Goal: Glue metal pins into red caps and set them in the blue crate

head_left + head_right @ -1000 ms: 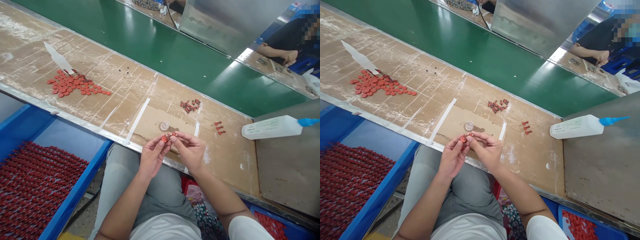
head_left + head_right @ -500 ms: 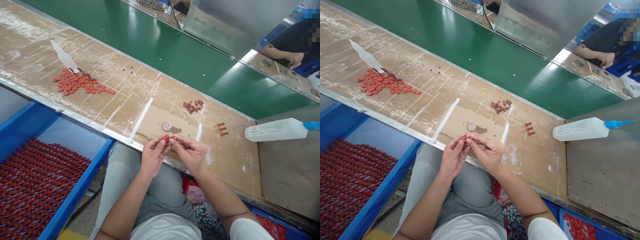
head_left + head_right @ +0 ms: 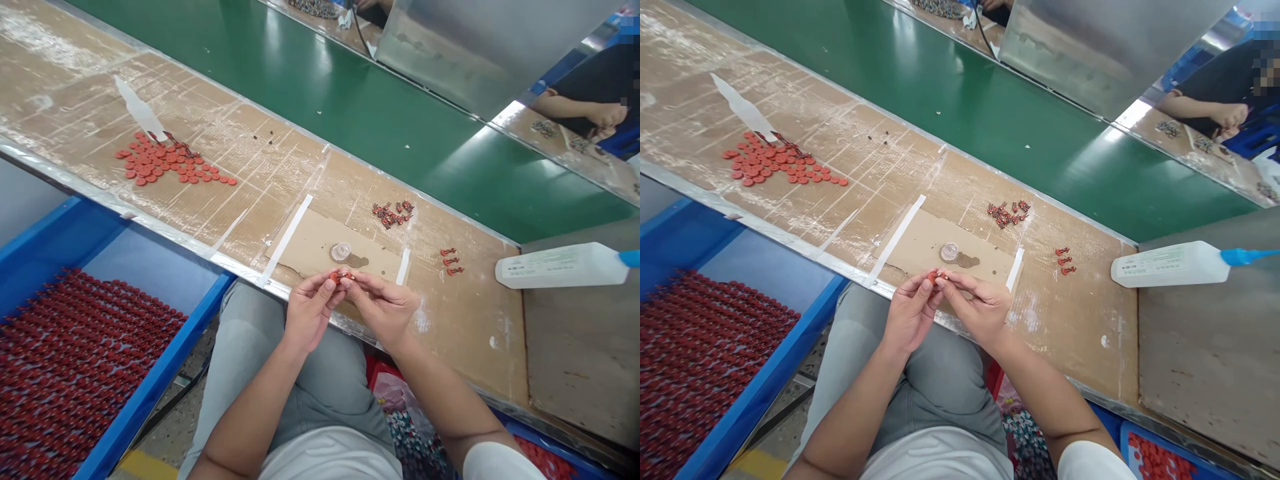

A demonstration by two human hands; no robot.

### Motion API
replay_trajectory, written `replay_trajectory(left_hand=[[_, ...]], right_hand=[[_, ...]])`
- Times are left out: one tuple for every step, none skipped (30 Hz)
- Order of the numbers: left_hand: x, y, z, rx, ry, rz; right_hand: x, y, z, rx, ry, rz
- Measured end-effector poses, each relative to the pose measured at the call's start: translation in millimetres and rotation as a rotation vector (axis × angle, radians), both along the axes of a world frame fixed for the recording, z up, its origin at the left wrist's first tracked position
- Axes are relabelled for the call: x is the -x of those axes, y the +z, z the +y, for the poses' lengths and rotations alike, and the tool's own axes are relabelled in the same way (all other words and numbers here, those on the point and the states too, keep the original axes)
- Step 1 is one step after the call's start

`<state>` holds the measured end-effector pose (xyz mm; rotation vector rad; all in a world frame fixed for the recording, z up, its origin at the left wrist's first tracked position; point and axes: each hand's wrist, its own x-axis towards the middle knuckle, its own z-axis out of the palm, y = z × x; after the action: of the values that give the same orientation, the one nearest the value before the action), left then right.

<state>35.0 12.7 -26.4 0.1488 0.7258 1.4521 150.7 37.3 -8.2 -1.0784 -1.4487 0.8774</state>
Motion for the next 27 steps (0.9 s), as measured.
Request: replay_trajectory(left_hand=[[0.3,-0.2,0.0,-0.001,-0.002,-0.001],[0.5,-0.2,0.1,-0.005,-0.004,-0.004],[0.6,-0.2,0.1,-0.01,-0.006,-0.009],[0.6,-0.1,0.2,-0.015,-0.006,-0.014],[0.6,0.0,0.1,-0.019,-0.006,-0.018],[0.5,0.2,0.1,-0.02,-0.005,-0.018],[0.4,0.3,0.0,-0.019,-0.002,-0.015],[0.3,0.4,-0.1,-0.016,0.0,-0.008],[0.3,0.4,-0.2,-0.012,0.001,0.0],[0.4,0.3,-0.3,-0.01,0.004,0.009],[0.6,0.2,-0.5,-0.01,0.008,0.019],[1.0,-0.1,-0.6,-0.014,0.011,0.029],[1.4,-0.5,-0.9,-0.019,0.015,0.04],[1.8,-1.0,-1.1,-0.026,0.021,0.052],[2.2,-1.6,-1.4,-0.034,0.028,0.065],[2.5,-2.0,-1.6,-0.042,0.036,0.078],[2.8,-2.4,-1.8,-0.051,0.043,0.093],[2.9,-2.7,-2.1,-0.059,0.051,0.107],[2.9,-2.8,-2.2,-0.066,0.057,0.121],[2.8,-2.6,-2.4,-0.071,0.059,0.133],[2.7,-2.4,-2.5,-0.074,0.06,0.145],[2.5,-2.1,-2.6,-0.075,0.06,0.155],[2.3,-1.7,-2.7,-0.075,0.058,0.164],[2.1,-1.4,-2.8,-0.075,0.058,0.172],[1.9,-1.1,-3.0,-0.075,0.058,0.179],[1.7,-1.0,-3.2,-0.078,0.058,0.186],[1.6,-0.8,-3.5,-0.082,0.058,0.192]], right_hand=[[-0.1,-0.9,-0.1,-0.003,-0.004,0.0],[-0.1,-1.7,-0.3,-0.007,-0.008,0.001],[-0.1,-2.3,-0.4,-0.01,-0.011,0.002],[0.0,-2.7,-0.4,-0.012,-0.013,0.004],[0.1,-3.0,-0.5,-0.013,-0.014,0.005],[0.3,-3.0,-0.5,-0.015,-0.014,0.005],[0.5,-3.0,-0.5,-0.019,-0.014,0.004],[0.6,-2.9,-0.4,-0.023,-0.013,0.001],[0.7,-2.7,-0.3,-0.026,-0.013,-0.003],[0.7,-2.5,-0.1,-0.03,-0.013,-0.008],[0.7,-2.1,0.0,-0.032,-0.01,-0.014],[0.7,-1.5,0.3,-0.035,-0.004,-0.021],[0.7,-0.9,0.6,-0.041,0.005,-0.028],[0.7,-0.1,1.0,-0.05,0.018,-0.032],[0.7,0.8,1.4,-0.058,0.033,-0.034],[0.7,1.6,1.9,-0.066,0.048,-0.035],[0.7,2.3,2.5,-0.073,0.062,-0.035],[0.6,2.8,3.1,-0.081,0.072,-0.034],[0.3,3.0,3.7,-0.087,0.08,-0.033],[-0.1,3.0,4.3,-0.093,0.086,-0.03],[-0.6,2.8,4.8,-0.1,0.093,-0.027],[-1.1,2.3,5.4,-0.107,0.097,-0.021],[-1.7,1.8,5.9,-0.113,0.103,-0.017],[-2.3,1.2,6.4,-0.118,0.106,-0.015],[-2.9,0.7,6.8,-0.124,0.107,-0.018],[-3.5,0.2,7.3,-0.132,0.106,-0.022],[-4.1,-0.1,7.7,-0.142,0.108,-0.025]])
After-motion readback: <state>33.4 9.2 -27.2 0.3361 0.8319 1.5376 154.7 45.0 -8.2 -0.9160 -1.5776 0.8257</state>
